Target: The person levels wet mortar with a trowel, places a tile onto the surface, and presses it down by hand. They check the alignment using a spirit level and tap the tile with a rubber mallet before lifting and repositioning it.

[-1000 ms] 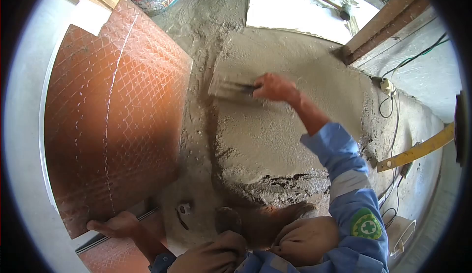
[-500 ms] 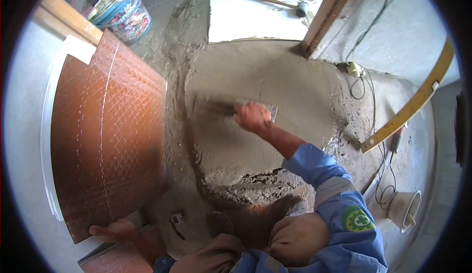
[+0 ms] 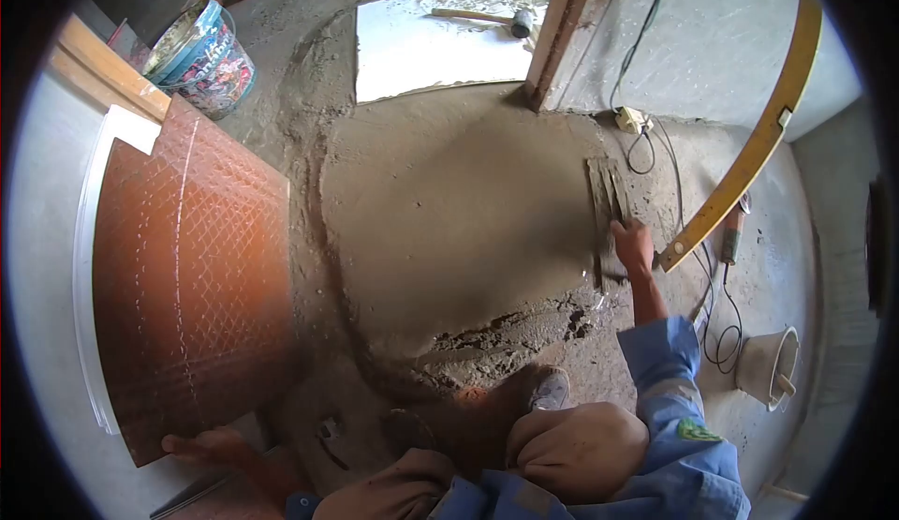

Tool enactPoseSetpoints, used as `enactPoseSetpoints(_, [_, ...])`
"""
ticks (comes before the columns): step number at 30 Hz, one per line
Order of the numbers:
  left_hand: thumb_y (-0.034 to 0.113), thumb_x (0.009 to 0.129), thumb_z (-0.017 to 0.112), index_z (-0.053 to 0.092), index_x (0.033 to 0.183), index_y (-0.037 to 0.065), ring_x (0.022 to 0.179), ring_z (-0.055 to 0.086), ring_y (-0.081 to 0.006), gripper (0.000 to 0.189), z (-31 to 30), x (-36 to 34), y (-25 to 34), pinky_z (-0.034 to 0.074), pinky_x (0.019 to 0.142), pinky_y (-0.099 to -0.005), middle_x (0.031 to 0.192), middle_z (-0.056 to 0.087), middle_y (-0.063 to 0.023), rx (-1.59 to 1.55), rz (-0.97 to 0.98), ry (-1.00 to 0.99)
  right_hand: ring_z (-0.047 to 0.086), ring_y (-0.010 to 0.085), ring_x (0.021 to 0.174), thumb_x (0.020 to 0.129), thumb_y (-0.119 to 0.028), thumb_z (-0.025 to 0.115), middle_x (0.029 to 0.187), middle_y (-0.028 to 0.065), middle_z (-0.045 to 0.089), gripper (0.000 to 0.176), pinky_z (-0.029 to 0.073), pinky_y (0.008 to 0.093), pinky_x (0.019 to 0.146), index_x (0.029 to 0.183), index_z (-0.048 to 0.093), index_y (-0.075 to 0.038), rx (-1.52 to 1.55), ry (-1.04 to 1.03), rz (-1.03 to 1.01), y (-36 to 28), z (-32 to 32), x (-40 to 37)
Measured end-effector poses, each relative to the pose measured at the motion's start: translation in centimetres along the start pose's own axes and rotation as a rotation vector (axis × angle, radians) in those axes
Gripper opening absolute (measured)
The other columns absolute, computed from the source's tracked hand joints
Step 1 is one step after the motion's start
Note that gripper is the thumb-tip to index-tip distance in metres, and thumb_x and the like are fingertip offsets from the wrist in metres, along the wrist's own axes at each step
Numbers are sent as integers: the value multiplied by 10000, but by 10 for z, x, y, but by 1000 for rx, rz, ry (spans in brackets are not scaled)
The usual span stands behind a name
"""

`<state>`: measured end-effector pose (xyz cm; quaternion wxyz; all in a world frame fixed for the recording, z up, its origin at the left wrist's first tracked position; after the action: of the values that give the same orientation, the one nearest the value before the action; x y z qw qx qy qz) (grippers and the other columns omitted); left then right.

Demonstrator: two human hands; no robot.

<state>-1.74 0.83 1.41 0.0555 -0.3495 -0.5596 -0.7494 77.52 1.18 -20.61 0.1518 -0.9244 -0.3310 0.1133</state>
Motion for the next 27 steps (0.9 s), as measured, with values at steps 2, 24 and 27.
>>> enactPoseSetpoints(2, [598,965,532,367,1400,-170,1320,464,-365,899,-5,2,-8,347,1154,-474,1453,425,-291,-3,10,-6,693,410,972,886,-442,646,1011,255,714,476,538,482,856,1108,715,-26,93,-1,-29,18,-6,-35])
enactPoseSetpoints(24, [658,958,502,529,1211,-217,1098,597,-346,911,-15,15,-16,480,993,-440,1231,578,-315,231,111,54,728,370,900,986,-158,438,969,233,724,288,594,482,739,1126,592,42,-91,-619,-575,-219,100,-162])
enactPoseSetpoints(27, [641,966,502,533,1214,-208,1102,597,-351,885,-13,12,-10,481,999,-441,1239,578,-307,175,129,15,714,397,879,959,-305,474,934,229,725,390,562,496,769,1168,624,-12,28,-449,-321,-149,61,-116])
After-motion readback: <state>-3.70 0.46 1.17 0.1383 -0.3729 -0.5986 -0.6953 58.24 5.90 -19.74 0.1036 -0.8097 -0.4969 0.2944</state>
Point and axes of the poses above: each hand's wrist, its own x-axis towards the middle knuckle, its own z-axis out of the palm, y = z × x, the point moved 6 cm from there along x, towards the middle knuckle
